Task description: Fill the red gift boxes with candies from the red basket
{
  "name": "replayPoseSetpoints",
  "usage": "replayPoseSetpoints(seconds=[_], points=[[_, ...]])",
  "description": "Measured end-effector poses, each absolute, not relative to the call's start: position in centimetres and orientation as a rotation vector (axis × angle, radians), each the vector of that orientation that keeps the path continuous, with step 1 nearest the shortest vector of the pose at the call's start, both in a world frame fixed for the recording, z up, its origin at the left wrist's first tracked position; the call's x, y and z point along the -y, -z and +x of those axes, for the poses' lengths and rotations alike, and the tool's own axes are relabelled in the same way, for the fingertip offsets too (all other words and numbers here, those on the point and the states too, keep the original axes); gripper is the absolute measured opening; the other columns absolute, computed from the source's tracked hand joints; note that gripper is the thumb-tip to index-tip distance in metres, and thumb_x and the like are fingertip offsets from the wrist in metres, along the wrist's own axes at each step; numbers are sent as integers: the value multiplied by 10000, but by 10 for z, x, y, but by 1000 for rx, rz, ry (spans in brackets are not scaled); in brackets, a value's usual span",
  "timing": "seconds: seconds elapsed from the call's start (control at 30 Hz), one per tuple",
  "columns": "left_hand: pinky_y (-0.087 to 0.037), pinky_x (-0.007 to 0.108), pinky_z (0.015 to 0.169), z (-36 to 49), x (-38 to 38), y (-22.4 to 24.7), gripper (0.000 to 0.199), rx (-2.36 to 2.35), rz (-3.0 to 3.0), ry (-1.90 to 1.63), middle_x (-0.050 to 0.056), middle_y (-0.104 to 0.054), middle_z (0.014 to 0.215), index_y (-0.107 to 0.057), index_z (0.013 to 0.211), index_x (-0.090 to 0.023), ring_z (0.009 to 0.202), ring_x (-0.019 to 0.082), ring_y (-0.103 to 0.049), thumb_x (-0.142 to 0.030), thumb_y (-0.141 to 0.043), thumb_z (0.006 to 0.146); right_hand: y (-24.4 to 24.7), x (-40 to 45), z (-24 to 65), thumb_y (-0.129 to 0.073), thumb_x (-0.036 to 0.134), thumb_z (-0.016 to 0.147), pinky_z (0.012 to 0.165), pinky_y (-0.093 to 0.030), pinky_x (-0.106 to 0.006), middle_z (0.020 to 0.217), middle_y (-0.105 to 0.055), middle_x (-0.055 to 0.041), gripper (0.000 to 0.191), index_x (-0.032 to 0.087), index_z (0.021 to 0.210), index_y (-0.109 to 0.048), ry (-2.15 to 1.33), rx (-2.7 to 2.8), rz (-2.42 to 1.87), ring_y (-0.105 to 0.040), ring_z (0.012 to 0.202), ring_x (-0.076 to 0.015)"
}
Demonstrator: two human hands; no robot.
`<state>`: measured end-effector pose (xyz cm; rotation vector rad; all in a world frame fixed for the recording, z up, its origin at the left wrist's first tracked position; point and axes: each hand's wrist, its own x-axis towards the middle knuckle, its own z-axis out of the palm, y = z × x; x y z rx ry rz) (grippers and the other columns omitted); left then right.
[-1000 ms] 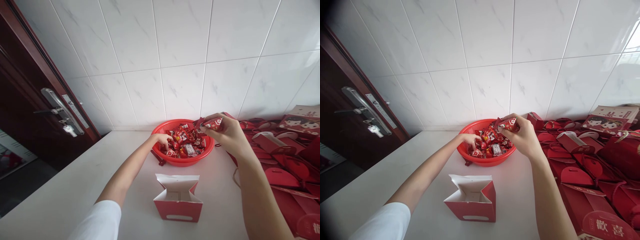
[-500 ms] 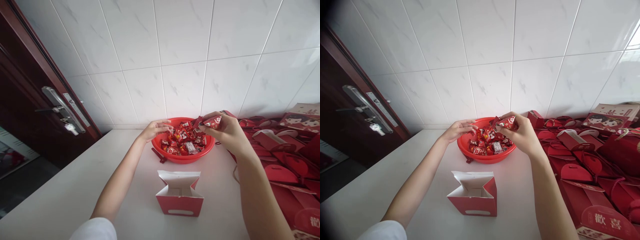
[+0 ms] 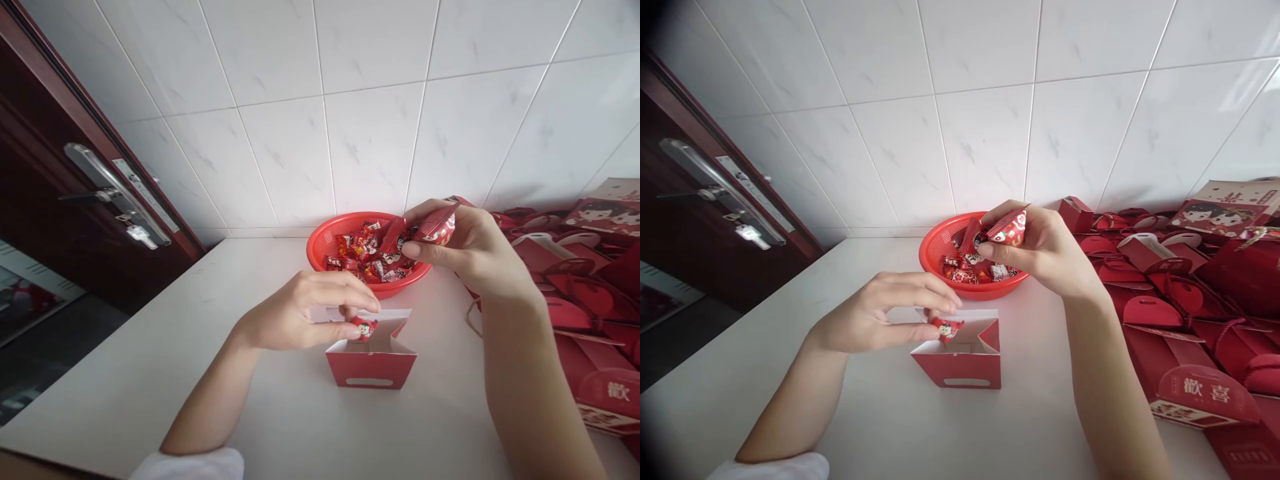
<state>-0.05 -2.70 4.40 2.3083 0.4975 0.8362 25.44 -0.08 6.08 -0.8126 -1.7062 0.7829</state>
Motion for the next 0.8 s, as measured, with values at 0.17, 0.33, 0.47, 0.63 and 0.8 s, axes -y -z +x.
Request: replayPoseSetpoints(seconds=[0.17, 0.33, 0.47, 0.63, 0.8], points=[[-594, 309, 862, 2, 11, -30, 277, -624, 2465, -861, 78, -761, 1095, -747, 1144, -212, 995, 202, -717, -120, -678, 892, -61, 1, 251, -848, 416, 726, 705, -573, -352, 954, -723, -57, 277, 228, 890, -726, -790, 1729, -839, -682, 858, -239], [-584, 292, 793, 1, -11, -21, 193, -795, 2312, -881, 77, -765, 1075, -749, 1071, -178, 961, 195, -713, -168, -682, 890, -55, -7, 250, -821, 381, 754, 671, -563, -334, 915, -729, -53, 257, 217, 922, -719, -791, 1748, -866, -691, 811, -225], [-578, 281, 783, -1, -22, -15, 164, -779, 2150, -801, 72, -770, 1015, -741, 1034, -161, 970, 200, -715, -207, -690, 885, -52, -12, 248, -798, 360, 768, 631, -547, -316, 867, -722, -51, 238, 195, 916, -711, -840, 1737, -877, -687, 752, -212], [-588, 285, 699, 1, -31, -11, 216, -808, 2097, -863, 83, -769, 966, -727, 1031, -141, 807, 191, -736, -212, -745, 828, -51, -16, 246, -808, 361, 754, 617, -519, -298, 841, -713, -43, 253, 184, 900, -701, -843, 1728, -894, -658, 730, -193], [-593, 292, 702, 8, -39, -14, 168, -769, 2306, -927, 77, -760, 995, -736, 1008, -164, 812, 184, -724, -201, -714, 846, -49, -20, 248, -831, 368, 729, 613, -526, -302, 869, -729, -49, 303, 186, 934, -700, -876, 1746, -896, -669, 750, -207]])
